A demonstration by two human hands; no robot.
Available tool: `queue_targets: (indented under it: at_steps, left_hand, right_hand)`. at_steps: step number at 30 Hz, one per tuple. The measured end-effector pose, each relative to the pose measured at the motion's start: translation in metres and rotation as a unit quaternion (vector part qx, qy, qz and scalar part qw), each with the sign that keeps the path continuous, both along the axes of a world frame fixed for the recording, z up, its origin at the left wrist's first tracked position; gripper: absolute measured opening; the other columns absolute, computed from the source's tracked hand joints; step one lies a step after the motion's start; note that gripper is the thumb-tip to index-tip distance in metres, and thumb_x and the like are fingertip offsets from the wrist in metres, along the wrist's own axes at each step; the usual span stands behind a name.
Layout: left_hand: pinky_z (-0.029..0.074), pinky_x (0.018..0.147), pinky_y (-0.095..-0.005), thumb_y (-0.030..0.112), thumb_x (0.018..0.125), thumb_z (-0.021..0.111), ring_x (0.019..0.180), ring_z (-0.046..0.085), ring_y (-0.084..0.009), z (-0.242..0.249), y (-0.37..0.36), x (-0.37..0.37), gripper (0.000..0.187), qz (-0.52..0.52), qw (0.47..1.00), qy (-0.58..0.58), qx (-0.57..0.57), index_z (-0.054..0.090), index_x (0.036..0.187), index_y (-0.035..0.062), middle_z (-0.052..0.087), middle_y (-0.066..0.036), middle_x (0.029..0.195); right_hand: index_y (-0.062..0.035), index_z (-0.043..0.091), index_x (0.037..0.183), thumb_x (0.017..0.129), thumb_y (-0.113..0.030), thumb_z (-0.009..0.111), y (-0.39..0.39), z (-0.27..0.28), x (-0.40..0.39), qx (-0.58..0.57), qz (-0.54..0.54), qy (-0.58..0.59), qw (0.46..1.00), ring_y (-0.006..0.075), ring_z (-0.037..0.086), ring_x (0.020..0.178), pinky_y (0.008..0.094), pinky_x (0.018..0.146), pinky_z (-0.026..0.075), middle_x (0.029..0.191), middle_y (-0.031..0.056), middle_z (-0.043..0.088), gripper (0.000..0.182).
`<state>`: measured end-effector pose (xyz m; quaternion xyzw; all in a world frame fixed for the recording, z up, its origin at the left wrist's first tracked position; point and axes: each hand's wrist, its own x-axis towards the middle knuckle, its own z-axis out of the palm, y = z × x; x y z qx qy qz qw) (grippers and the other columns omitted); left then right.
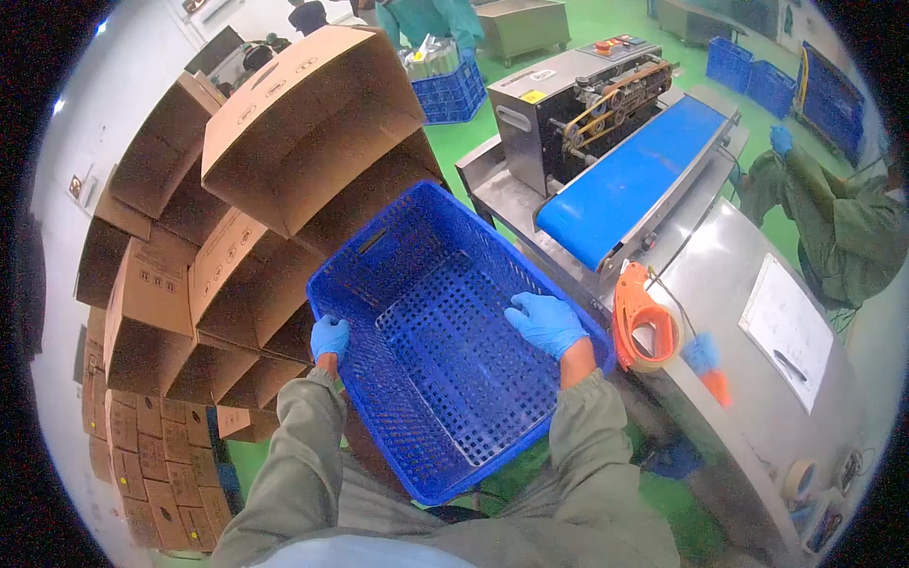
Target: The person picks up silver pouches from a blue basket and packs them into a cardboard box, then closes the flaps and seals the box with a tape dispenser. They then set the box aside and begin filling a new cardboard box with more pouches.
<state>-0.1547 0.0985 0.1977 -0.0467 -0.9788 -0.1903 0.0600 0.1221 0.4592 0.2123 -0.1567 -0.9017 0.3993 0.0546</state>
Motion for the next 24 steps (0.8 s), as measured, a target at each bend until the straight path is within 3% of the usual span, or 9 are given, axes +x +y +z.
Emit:
queue_targets:
  at_steps: [24]
  left_hand:
    - [0.051, 0.079, -0.0457, 0.031, 0.075, 0.060, 0.086, 0.066, -0.0399, 0.0048, 0.0027, 0.0038, 0.032, 0.001, 1.000, 0.011, 0.001, 0.071, 0.086, 0.0025, 0.068, -0.024, 0.090]
  right_hand:
    - [-0.0056, 0.062, 0.120, 0.090, -0.041, 0.051, -0.0013, 0.0019, -0.0004, -0.002, 0.005, -0.013, 1.000, 0.0368, 0.061, 0.107, 0.0432, 0.094, 0.047, 0.115, 0.0204, 0.065, 0.048]
